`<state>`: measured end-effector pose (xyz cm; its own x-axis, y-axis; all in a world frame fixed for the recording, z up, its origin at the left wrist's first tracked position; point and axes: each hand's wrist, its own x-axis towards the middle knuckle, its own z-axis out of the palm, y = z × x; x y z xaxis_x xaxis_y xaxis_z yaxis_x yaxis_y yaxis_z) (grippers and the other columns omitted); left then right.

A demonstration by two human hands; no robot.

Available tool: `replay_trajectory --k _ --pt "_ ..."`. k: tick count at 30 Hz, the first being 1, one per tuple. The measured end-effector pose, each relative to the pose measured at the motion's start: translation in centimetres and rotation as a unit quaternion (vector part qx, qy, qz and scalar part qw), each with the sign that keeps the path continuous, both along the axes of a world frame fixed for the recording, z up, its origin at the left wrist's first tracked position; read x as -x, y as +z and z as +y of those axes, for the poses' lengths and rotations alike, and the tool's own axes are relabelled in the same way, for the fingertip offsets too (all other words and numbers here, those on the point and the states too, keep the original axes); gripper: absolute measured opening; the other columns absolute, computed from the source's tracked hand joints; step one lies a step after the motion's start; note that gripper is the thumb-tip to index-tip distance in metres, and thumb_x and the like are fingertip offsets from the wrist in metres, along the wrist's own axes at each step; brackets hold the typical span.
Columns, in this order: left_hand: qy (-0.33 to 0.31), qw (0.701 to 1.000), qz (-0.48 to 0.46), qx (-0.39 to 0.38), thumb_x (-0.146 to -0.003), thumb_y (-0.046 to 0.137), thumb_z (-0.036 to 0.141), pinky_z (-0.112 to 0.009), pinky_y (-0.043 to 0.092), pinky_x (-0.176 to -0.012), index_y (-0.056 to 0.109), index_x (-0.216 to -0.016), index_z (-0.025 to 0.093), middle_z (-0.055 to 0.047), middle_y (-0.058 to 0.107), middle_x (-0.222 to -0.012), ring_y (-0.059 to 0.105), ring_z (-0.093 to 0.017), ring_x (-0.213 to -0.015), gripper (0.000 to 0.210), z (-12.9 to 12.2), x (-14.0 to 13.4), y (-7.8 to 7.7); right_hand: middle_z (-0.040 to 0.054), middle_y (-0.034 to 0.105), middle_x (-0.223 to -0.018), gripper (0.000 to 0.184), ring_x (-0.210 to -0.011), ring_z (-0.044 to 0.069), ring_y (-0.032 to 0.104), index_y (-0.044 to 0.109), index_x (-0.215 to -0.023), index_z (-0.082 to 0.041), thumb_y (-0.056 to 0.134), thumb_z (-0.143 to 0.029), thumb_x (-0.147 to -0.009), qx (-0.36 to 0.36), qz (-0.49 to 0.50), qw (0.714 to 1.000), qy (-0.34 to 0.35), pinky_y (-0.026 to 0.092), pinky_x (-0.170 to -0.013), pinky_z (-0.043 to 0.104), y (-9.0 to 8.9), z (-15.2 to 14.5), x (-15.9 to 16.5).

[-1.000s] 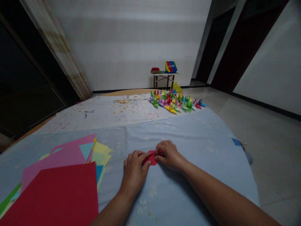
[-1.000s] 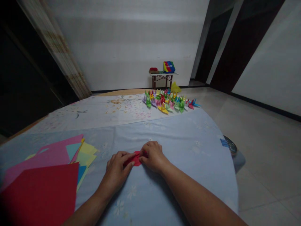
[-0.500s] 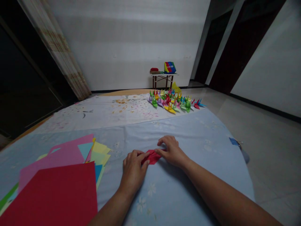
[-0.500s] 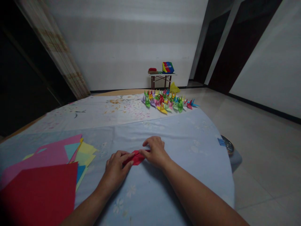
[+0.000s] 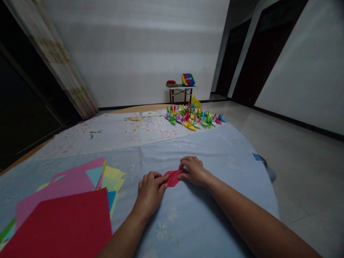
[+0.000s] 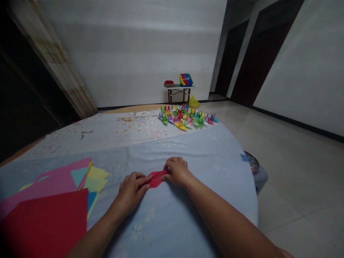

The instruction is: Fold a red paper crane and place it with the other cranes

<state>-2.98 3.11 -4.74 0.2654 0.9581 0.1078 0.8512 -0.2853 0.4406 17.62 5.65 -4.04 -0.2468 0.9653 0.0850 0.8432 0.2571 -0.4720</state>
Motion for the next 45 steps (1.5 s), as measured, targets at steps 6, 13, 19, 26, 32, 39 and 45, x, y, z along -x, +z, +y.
replay_trajectory --k 6,13,19,26,32,39,45 --pt "-0.011 1.0 0.007 0.009 -0.078 0.054 0.024 -0.036 0.035 -0.085 0.063 -0.107 0.035 -0.003 0.057 -0.101 0.048 -0.021 -0.098 0.032 0.0 0.1 0.6 0.0042 0.053 -0.117 0.024 -0.112 0.025 0.041 0.064 -0.093 -0.026 0.067 -0.027 -0.069 0.015 0.029 0.998 0.046 0.031 -0.091 0.043 0.3 0.1 -1.6" --pt "-0.013 1.0 0.003 0.002 -0.078 0.053 0.026 -0.035 0.035 -0.084 0.062 -0.106 0.036 -0.003 0.057 -0.101 0.048 -0.021 -0.098 0.031 -0.3 0.0 0.7 0.0074 0.056 -0.114 0.029 -0.112 0.022 0.042 0.061 -0.104 -0.023 0.057 -0.036 -0.079 -0.051 0.095 0.992 0.063 0.031 -0.094 0.04 0.1 -0.2 -0.1" --pt "-0.015 1.0 -0.006 -0.019 -0.08 0.052 0.03 -0.035 0.034 -0.085 0.06 -0.109 0.036 -0.002 0.058 -0.101 0.049 -0.02 -0.097 0.031 -0.5 0.1 0.5 0.0087 0.053 -0.119 0.038 -0.114 0.026 0.039 0.061 -0.104 -0.024 0.065 -0.043 -0.072 -0.045 0.016 0.994 0.099 0.029 -0.093 0.044 -0.1 -0.6 1.4" --pt "0.008 0.997 -0.052 -0.051 -0.082 0.048 0.037 -0.037 0.034 -0.089 0.054 -0.117 0.022 -0.005 0.059 -0.105 0.049 -0.022 -0.101 0.038 -0.5 -0.2 0.3 0.0073 0.056 -0.107 0.035 -0.106 0.024 0.043 0.057 -0.098 -0.021 0.069 -0.036 -0.069 -0.049 0.027 0.993 0.104 0.031 -0.089 0.039 0.4 -0.9 1.4" --pt "0.011 0.996 -0.077 -0.034 -0.086 0.042 0.038 -0.036 0.038 -0.083 0.064 -0.092 0.023 -0.003 0.063 -0.091 0.054 -0.021 -0.091 0.028 -0.4 -0.3 0.8 0.0035 0.057 -0.085 0.032 -0.079 0.017 0.049 0.053 -0.094 -0.018 0.069 -0.027 -0.068 -0.042 0.049 0.993 0.099 0.037 -0.074 0.03 0.5 -1.1 1.8" --pt "-0.019 0.985 -0.172 -0.007 -0.085 0.045 0.036 -0.033 0.042 -0.078 0.064 -0.086 0.021 -0.003 0.066 -0.083 0.059 -0.019 -0.082 0.025 -0.3 -0.3 1.0 0.0058 0.059 -0.098 0.045 -0.09 0.019 0.051 0.051 -0.11 -0.02 0.069 -0.03 -0.069 -0.064 0.1 0.982 0.148 0.038 -0.08 0.032 0.3 -1.0 0.8" --pt "-0.02 0.984 -0.133 -0.113 -0.081 0.053 0.026 -0.035 0.038 -0.083 0.064 -0.087 0.024 -0.001 0.065 -0.085 0.057 -0.019 -0.086 0.013 -0.6 -0.3 1.5 0.0023 0.06 -0.084 0.009 -0.085 0.017 0.052 0.056 -0.086 -0.02 0.059 -0.019 -0.077 -0.144 0.116 0.969 0.167 0.036 -0.08 0.031 0.4 -0.6 0.7"
